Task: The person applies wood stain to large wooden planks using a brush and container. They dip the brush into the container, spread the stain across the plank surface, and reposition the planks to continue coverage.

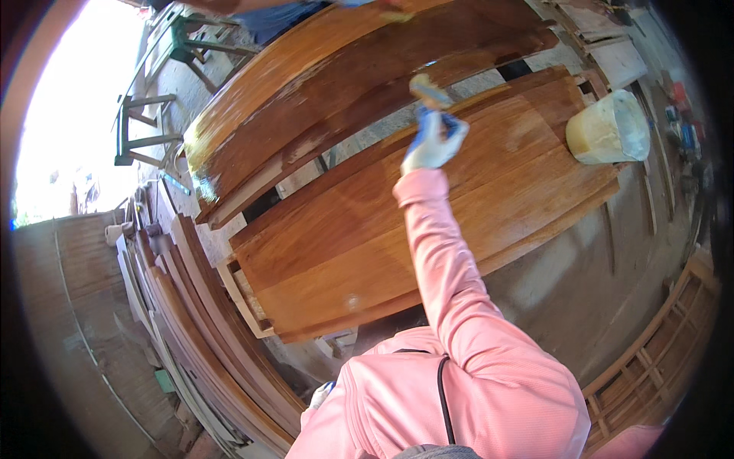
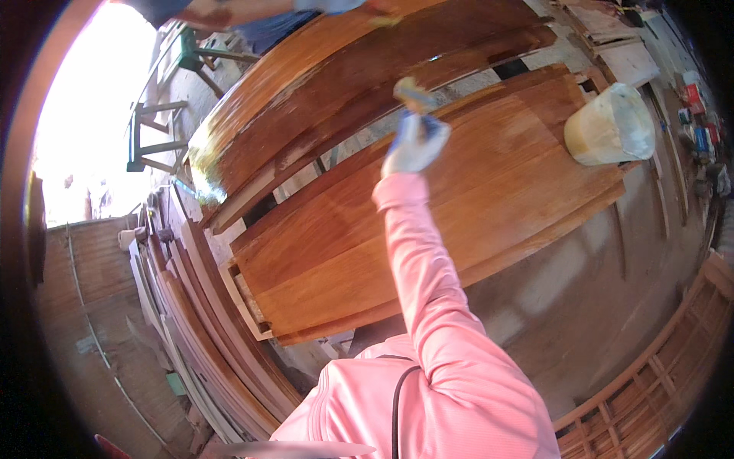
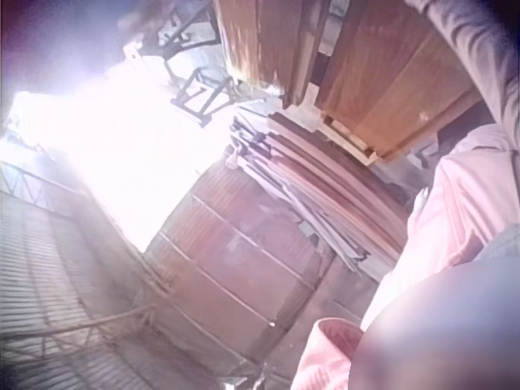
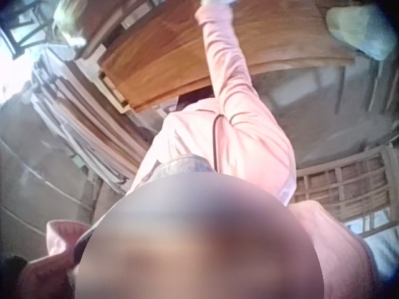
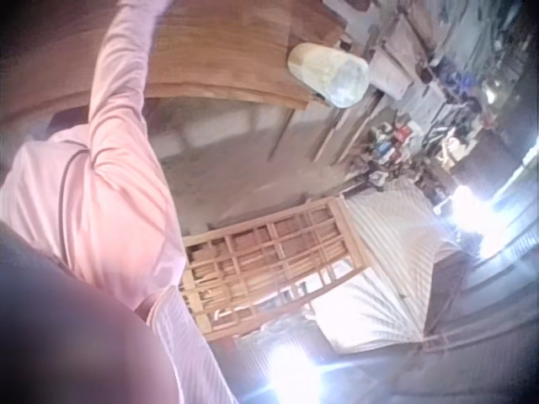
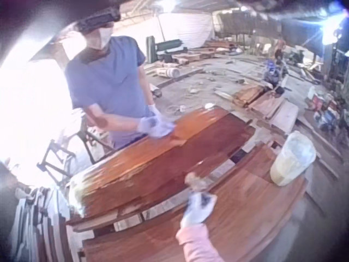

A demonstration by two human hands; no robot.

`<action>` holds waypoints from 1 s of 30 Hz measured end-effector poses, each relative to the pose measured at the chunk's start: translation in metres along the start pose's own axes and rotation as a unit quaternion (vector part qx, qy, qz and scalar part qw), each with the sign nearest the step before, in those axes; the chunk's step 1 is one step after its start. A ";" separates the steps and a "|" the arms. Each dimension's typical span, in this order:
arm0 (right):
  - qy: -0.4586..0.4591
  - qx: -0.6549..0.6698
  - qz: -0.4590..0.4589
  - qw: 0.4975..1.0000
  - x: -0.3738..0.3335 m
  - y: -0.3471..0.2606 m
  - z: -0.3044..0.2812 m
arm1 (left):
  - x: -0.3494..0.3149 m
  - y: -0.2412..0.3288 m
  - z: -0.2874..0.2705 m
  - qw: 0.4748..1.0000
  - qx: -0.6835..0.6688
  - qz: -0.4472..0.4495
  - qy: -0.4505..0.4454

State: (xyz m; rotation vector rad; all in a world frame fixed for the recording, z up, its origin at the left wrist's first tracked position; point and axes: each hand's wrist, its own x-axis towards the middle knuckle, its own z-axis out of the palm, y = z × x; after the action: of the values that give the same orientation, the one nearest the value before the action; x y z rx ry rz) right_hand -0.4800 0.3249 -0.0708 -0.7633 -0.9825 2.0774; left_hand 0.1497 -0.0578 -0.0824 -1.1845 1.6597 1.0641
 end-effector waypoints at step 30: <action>-0.400 -0.290 -0.130 0.860 -0.228 0.050 0.036 | 0.127 -0.085 -0.160 0.992 -0.095 0.083 0.004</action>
State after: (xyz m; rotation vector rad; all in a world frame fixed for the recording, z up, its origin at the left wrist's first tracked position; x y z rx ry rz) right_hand -0.3922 0.1069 -0.0455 0.0405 -2.0977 1.8546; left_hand 0.1803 -0.2605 -0.1665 -1.1860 1.7169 1.3482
